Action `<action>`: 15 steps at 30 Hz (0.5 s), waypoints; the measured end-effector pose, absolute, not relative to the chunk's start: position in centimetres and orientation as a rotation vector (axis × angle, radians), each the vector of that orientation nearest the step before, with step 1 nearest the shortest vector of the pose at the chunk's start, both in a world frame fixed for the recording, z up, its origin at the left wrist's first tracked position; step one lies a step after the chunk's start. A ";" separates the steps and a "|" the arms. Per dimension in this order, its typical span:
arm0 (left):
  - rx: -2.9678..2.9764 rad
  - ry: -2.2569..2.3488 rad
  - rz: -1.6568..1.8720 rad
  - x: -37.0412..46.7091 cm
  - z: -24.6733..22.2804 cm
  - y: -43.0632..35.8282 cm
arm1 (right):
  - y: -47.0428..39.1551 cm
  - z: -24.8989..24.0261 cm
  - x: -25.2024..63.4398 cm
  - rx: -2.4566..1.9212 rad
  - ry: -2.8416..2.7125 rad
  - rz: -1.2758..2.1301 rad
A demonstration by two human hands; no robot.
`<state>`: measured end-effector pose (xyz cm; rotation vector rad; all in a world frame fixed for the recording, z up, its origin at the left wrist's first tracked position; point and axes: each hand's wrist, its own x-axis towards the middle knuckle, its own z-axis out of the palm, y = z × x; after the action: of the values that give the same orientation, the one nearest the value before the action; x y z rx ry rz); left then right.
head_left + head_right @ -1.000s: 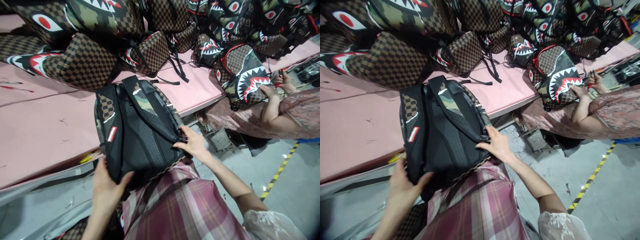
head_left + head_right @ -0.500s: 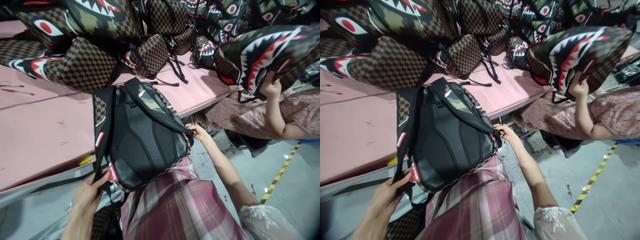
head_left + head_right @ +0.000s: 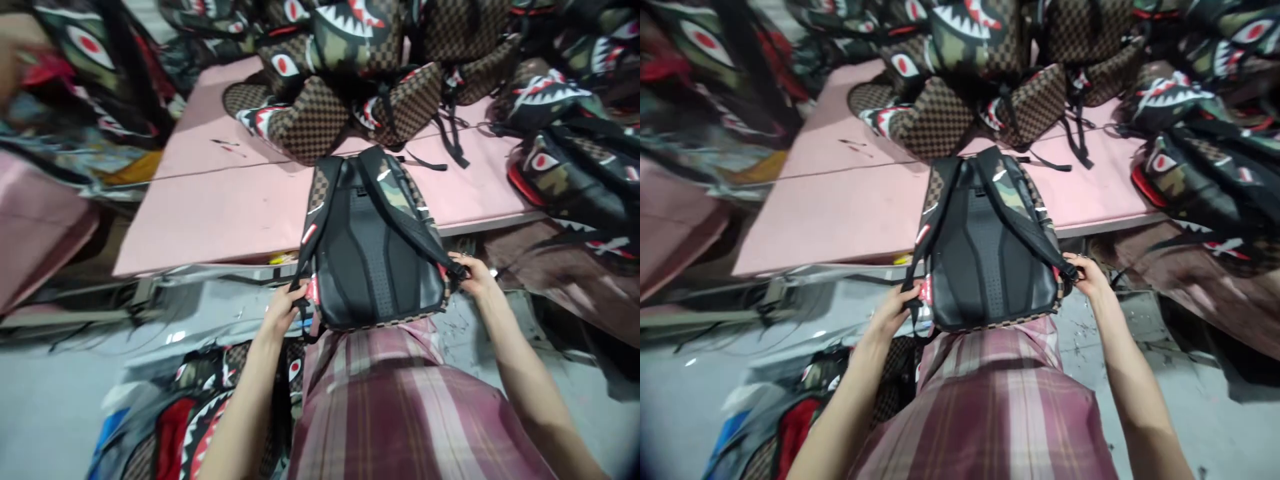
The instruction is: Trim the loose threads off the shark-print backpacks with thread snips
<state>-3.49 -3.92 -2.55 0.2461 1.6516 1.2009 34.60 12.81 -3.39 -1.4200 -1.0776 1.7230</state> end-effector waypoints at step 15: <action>0.645 1.905 1.128 -1.7 -1.3 -4.5 | 4.2 0.6 27.3 -1.557 -1.373 1.193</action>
<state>-1.72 -4.49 -1.34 0.6448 1.9046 1.1285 27.33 4.20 0.60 -1.5567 -1.3729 1.1933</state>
